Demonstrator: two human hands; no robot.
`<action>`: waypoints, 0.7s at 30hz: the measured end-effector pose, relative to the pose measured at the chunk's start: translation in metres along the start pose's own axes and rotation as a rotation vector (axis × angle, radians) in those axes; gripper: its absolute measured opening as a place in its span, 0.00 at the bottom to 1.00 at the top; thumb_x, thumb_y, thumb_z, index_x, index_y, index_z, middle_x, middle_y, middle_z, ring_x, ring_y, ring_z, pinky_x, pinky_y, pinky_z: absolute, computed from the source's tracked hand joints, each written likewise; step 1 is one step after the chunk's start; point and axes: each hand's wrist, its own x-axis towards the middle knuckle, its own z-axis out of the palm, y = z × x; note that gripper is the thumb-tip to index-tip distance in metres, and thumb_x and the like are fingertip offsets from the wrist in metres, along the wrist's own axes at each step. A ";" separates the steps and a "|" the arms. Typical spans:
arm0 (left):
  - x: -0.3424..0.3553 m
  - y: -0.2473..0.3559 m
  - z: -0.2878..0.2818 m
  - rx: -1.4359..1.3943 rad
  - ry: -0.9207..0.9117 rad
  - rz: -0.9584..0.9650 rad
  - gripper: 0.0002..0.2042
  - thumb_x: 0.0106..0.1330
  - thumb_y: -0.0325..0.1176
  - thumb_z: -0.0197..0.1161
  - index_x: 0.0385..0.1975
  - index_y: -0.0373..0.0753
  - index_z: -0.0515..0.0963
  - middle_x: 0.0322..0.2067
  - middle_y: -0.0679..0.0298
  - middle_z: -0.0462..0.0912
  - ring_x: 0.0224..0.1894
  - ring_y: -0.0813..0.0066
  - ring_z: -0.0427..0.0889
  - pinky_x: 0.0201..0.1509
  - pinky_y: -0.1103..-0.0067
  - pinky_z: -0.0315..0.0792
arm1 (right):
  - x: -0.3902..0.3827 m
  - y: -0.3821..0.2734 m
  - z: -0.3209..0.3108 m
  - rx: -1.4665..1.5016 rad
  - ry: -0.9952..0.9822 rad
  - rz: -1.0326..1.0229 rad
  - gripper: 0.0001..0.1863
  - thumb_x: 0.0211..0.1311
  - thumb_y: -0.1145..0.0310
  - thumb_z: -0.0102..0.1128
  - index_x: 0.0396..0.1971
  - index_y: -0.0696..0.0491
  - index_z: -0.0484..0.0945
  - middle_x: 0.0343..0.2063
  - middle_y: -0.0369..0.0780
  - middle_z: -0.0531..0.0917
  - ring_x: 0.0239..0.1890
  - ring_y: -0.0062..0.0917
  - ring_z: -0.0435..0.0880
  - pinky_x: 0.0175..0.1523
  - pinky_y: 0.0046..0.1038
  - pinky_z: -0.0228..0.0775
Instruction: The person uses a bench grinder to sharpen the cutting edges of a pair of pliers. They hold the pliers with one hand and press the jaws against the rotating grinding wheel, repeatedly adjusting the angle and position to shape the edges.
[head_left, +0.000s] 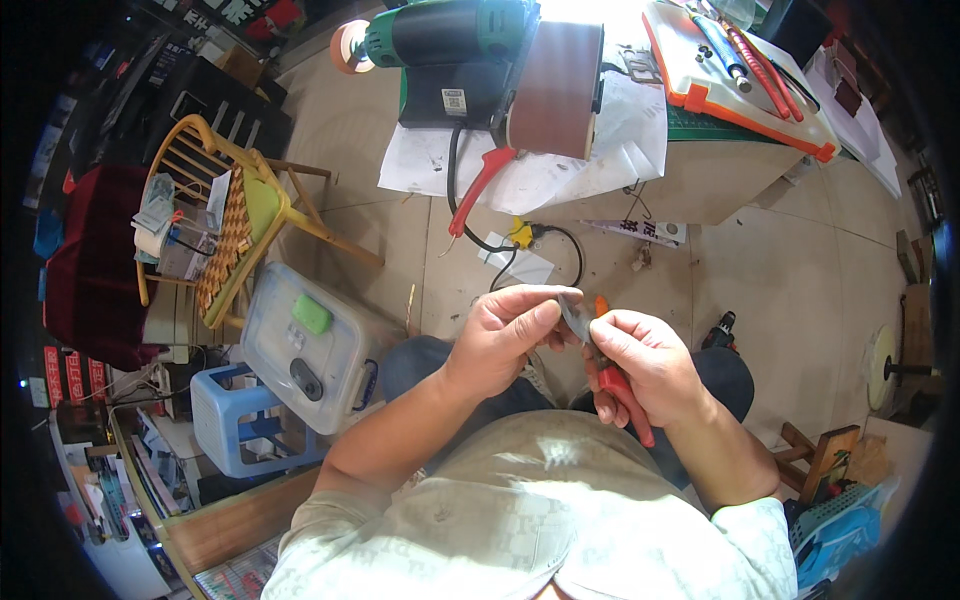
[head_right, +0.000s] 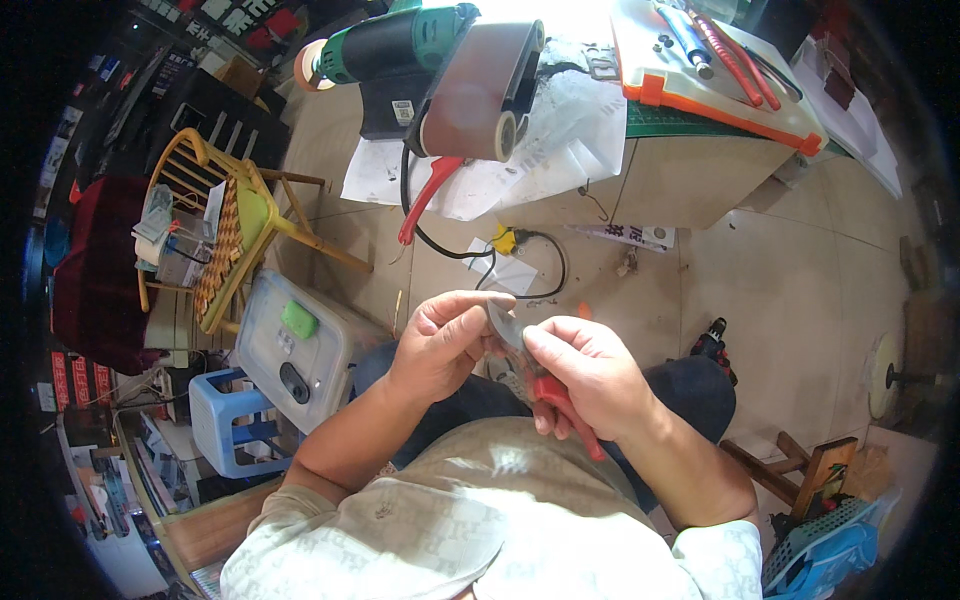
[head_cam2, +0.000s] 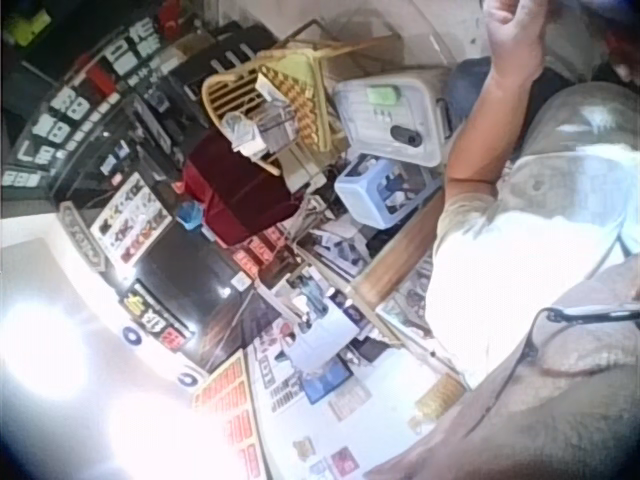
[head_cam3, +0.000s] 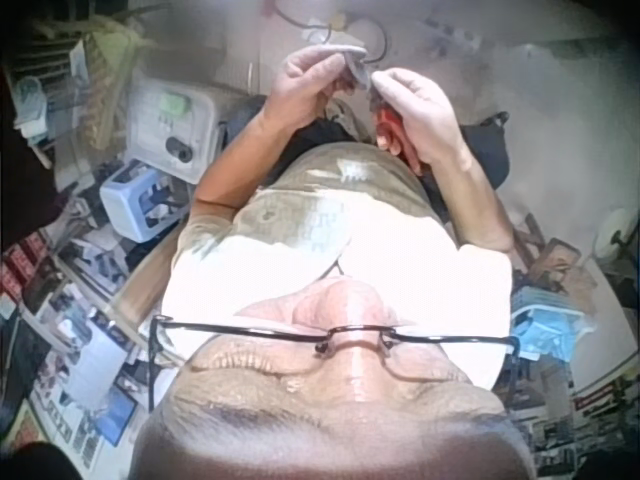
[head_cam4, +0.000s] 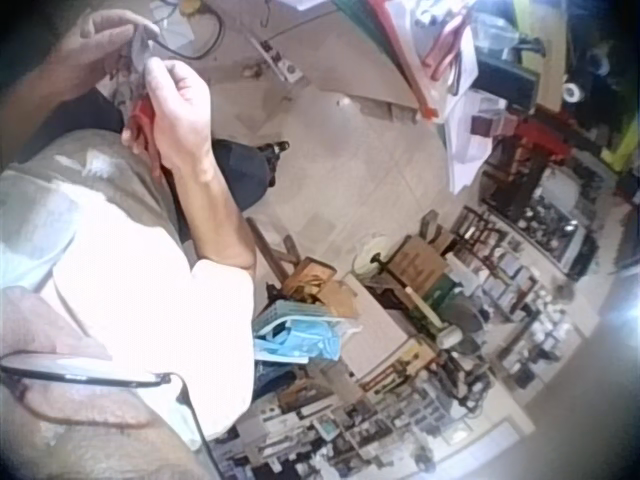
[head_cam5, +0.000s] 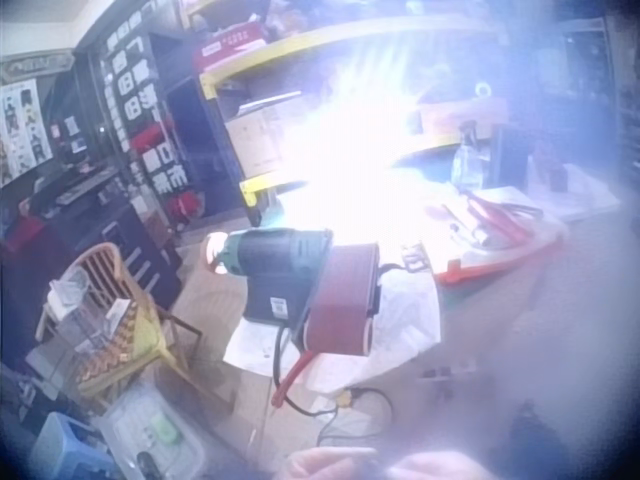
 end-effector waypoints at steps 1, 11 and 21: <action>0.000 0.000 0.000 0.031 -0.005 0.028 0.15 0.71 0.32 0.64 0.53 0.34 0.79 0.37 0.65 0.84 0.37 0.81 0.81 0.41 0.83 0.75 | 0.001 0.000 0.002 -0.012 0.016 -0.006 0.14 0.76 0.63 0.49 0.35 0.58 0.73 0.19 0.39 0.79 0.11 0.23 0.78 0.15 0.22 0.70; -0.004 0.001 -0.007 0.129 0.008 0.095 0.17 0.67 0.25 0.67 0.54 0.32 0.77 0.39 0.66 0.83 0.38 0.85 0.78 0.40 0.86 0.72 | 0.010 0.004 0.010 0.043 0.031 0.048 0.13 0.76 0.61 0.50 0.35 0.56 0.73 0.19 0.39 0.79 0.11 0.23 0.78 0.14 0.21 0.69; -0.007 -0.002 -0.017 0.182 -0.035 0.157 0.23 0.65 0.21 0.66 0.61 0.30 0.71 0.46 0.59 0.83 0.47 0.78 0.81 0.48 0.83 0.75 | 0.017 0.014 0.013 -0.013 0.027 -0.058 0.14 0.77 0.60 0.49 0.36 0.56 0.73 0.20 0.38 0.80 0.13 0.24 0.80 0.14 0.21 0.70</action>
